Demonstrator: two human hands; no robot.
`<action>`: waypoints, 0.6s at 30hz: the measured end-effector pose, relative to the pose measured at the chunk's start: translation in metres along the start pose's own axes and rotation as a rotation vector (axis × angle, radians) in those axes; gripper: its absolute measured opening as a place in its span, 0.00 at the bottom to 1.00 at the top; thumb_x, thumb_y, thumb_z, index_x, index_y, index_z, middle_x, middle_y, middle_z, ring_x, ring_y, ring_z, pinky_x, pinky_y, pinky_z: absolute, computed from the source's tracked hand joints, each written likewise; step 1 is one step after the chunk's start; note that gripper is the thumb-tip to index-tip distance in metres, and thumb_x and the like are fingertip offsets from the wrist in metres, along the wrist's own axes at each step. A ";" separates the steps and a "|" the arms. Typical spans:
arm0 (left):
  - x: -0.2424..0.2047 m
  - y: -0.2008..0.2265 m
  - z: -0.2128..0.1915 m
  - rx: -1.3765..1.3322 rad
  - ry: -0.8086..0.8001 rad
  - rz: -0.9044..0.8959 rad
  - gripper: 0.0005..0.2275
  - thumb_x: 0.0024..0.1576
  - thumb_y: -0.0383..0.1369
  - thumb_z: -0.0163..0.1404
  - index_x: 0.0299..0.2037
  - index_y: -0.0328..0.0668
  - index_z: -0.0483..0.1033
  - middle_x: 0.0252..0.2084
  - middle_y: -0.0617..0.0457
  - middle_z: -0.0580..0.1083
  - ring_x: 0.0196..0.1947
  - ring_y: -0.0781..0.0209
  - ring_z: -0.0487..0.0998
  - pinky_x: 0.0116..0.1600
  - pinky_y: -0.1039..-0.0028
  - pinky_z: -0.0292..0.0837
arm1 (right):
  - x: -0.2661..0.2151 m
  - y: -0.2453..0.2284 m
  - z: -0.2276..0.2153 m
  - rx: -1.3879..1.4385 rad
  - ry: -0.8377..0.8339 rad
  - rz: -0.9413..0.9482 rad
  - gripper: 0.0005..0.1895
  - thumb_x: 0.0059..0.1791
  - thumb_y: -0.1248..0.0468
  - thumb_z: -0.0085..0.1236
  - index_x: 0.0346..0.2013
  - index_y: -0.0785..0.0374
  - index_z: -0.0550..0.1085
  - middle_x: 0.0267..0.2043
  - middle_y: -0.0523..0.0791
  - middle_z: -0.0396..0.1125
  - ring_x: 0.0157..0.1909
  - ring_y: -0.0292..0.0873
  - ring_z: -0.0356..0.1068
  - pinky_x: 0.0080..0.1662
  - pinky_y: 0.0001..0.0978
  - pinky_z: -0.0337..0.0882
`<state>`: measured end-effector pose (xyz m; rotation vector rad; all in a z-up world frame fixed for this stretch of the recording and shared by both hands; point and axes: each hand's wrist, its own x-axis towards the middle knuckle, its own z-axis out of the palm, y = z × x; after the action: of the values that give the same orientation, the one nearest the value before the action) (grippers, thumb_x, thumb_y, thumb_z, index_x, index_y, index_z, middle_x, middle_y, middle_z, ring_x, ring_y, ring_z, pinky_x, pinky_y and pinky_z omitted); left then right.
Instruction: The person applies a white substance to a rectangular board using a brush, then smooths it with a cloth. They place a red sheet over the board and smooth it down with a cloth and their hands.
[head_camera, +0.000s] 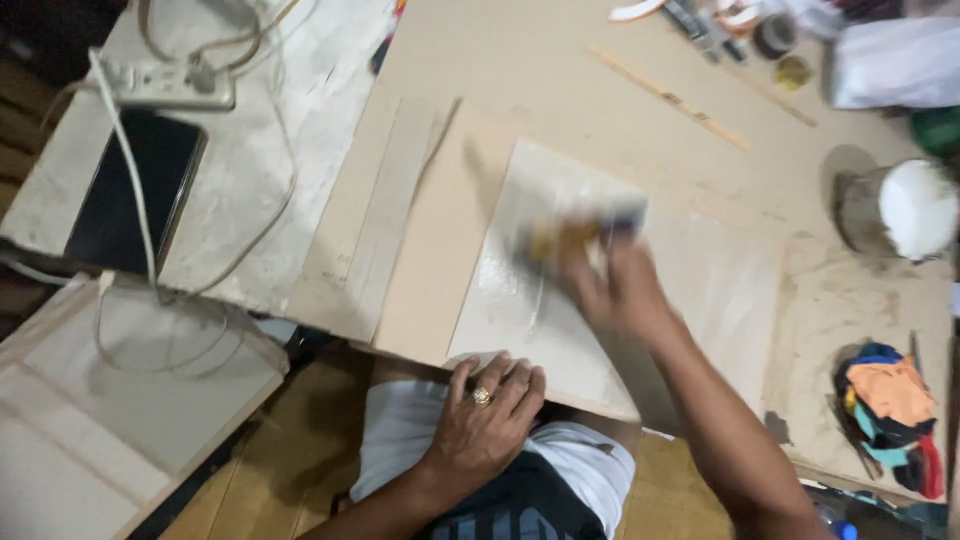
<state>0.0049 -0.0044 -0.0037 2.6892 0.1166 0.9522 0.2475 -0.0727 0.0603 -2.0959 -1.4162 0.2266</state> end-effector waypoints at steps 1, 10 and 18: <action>0.000 -0.002 -0.001 -0.002 -0.011 -0.003 0.11 0.64 0.29 0.43 0.51 0.42 0.78 0.52 0.51 0.76 0.56 0.51 0.74 0.57 0.52 0.68 | -0.011 -0.011 0.007 0.007 -0.004 0.007 0.10 0.54 0.66 0.44 0.46 0.61 0.73 0.44 0.46 0.73 0.42 0.45 0.72 0.41 0.41 0.67; 0.000 -0.004 0.005 0.054 -0.045 0.046 0.10 0.64 0.35 0.47 0.52 0.45 0.78 0.53 0.54 0.76 0.55 0.53 0.75 0.56 0.53 0.68 | 0.072 0.056 -0.018 -0.269 0.369 -0.079 0.10 0.56 0.59 0.59 0.48 0.61 0.72 0.42 0.48 0.70 0.42 0.52 0.71 0.44 0.43 0.69; -0.006 0.001 0.006 0.038 -0.086 -0.003 0.24 0.53 0.49 0.62 0.53 0.45 0.76 0.55 0.54 0.74 0.57 0.53 0.73 0.60 0.53 0.65 | -0.011 -0.031 0.028 0.116 -0.164 -0.493 0.15 0.51 0.73 0.41 0.47 0.56 0.71 0.50 0.42 0.75 0.48 0.42 0.76 0.39 0.26 0.75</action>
<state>0.0043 -0.0077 -0.0116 2.7595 0.1213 0.8399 0.2055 -0.0640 0.0535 -1.6041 -1.9154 0.2757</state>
